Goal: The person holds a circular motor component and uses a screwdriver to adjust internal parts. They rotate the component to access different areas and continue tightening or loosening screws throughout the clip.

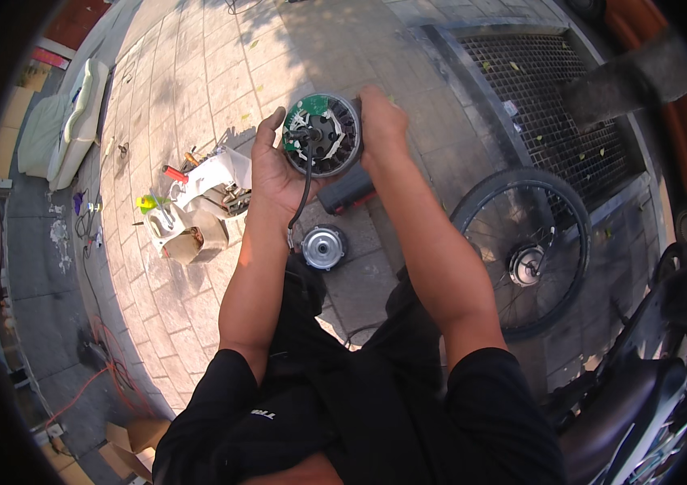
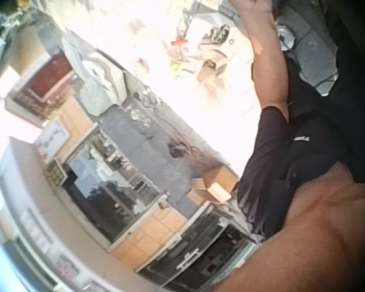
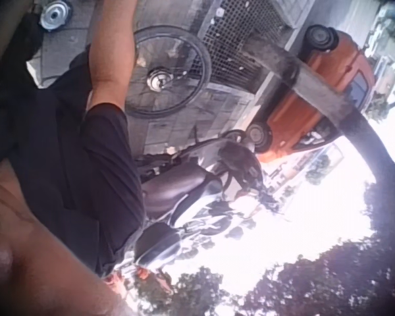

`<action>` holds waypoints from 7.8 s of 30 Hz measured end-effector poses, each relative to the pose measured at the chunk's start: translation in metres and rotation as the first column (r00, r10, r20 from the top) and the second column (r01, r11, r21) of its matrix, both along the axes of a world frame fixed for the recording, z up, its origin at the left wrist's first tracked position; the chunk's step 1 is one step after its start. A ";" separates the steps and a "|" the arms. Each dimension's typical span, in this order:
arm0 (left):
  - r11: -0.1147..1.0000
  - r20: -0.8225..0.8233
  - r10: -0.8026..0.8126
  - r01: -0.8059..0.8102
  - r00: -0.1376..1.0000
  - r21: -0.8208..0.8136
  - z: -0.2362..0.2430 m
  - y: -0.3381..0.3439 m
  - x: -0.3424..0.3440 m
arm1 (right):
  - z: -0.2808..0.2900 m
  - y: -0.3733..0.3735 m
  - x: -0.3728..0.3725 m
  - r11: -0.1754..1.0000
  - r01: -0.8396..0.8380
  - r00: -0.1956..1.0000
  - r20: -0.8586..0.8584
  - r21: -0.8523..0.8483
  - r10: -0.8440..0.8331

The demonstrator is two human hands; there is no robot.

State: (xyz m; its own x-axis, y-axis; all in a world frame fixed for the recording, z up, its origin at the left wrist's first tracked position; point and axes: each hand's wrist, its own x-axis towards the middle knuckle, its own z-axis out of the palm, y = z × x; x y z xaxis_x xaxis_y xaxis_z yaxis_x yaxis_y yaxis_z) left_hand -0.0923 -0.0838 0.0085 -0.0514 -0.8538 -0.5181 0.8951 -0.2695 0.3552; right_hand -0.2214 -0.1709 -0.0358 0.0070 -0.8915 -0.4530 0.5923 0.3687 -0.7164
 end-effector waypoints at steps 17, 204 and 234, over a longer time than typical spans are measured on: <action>0.992 -0.028 -0.042 0.038 0.999 -0.120 -0.014 0.000 0.001 | 0.015 0.006 -0.001 0.993 -0.012 0.991 -0.134 -0.118 -0.004; 0.536 0.561 0.824 0.213 0.079 -0.817 0.009 0.029 -0.045 | 0.010 0.000 -0.037 0.899 0.008 0.880 0.430 -0.437 0.201; 0.567 0.585 0.810 0.210 0.034 -0.797 0.008 0.031 -0.047 | 0.005 -0.001 -0.033 0.907 0.026 0.868 0.459 -0.421 0.188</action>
